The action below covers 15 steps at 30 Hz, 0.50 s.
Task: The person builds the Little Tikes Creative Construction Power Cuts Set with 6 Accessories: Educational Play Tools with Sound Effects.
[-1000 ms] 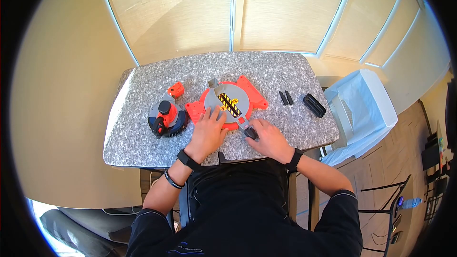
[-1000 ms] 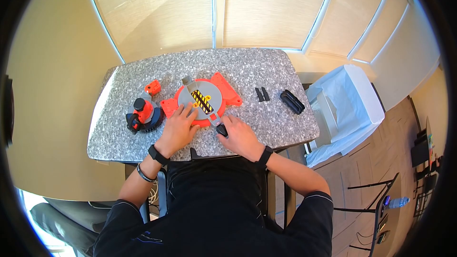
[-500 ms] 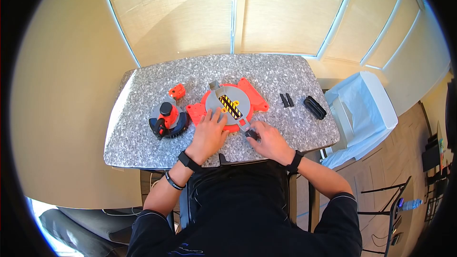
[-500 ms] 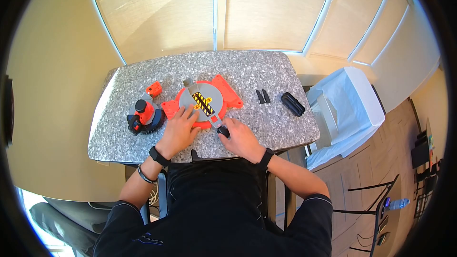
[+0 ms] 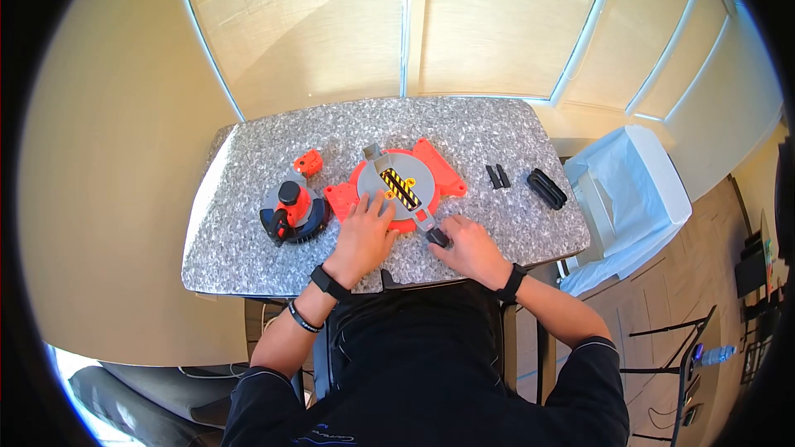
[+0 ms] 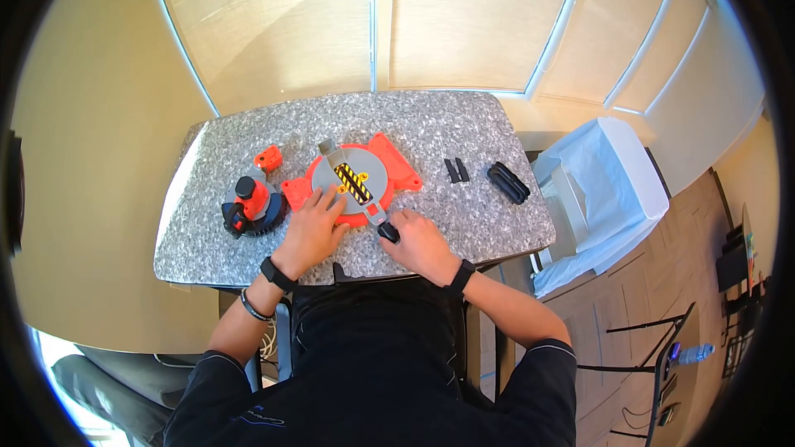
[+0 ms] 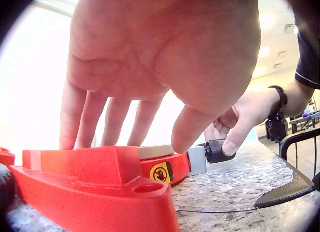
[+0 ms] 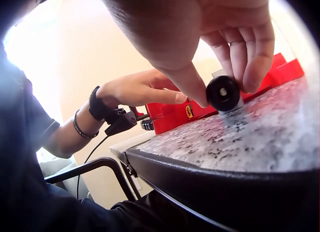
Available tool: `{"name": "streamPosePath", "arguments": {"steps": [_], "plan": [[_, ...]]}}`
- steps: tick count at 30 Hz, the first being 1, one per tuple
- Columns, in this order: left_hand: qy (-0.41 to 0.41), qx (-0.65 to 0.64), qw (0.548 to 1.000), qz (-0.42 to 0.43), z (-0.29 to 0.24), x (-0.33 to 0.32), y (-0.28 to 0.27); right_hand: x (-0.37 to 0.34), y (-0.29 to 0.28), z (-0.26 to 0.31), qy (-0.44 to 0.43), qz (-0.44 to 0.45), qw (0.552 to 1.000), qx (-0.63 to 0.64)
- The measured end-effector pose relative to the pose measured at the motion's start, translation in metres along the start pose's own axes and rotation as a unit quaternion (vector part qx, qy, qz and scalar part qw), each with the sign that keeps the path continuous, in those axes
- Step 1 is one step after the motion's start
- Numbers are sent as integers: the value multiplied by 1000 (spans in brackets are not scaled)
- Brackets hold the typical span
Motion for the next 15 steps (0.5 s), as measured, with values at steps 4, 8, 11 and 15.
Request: {"name": "streamPosePath", "arguments": {"steps": [4,8,11,15], "plan": [[0,-2,1000,-3,0,-1,0,1,-2,2,4,5,1000,-1],[2,-3,1000,-8,1,-1,2,2,-3,5,43,54,998,3],[-4,-3,1000,-4,0,-1,2,2,0,2,35,35,999,4],[-1,-6,1000,-5,1,-2,3,2,3,0,25,18,1000,-3]]}}
Point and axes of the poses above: each hand's wrist, its own x-axis towards the middle knuckle, its own y-axis out of the palm, z = x × y, the point moved 3 cm from there along x, towards the middle knuckle, and after that the axes turned 8 degrees about z, right-handed, at the moved point
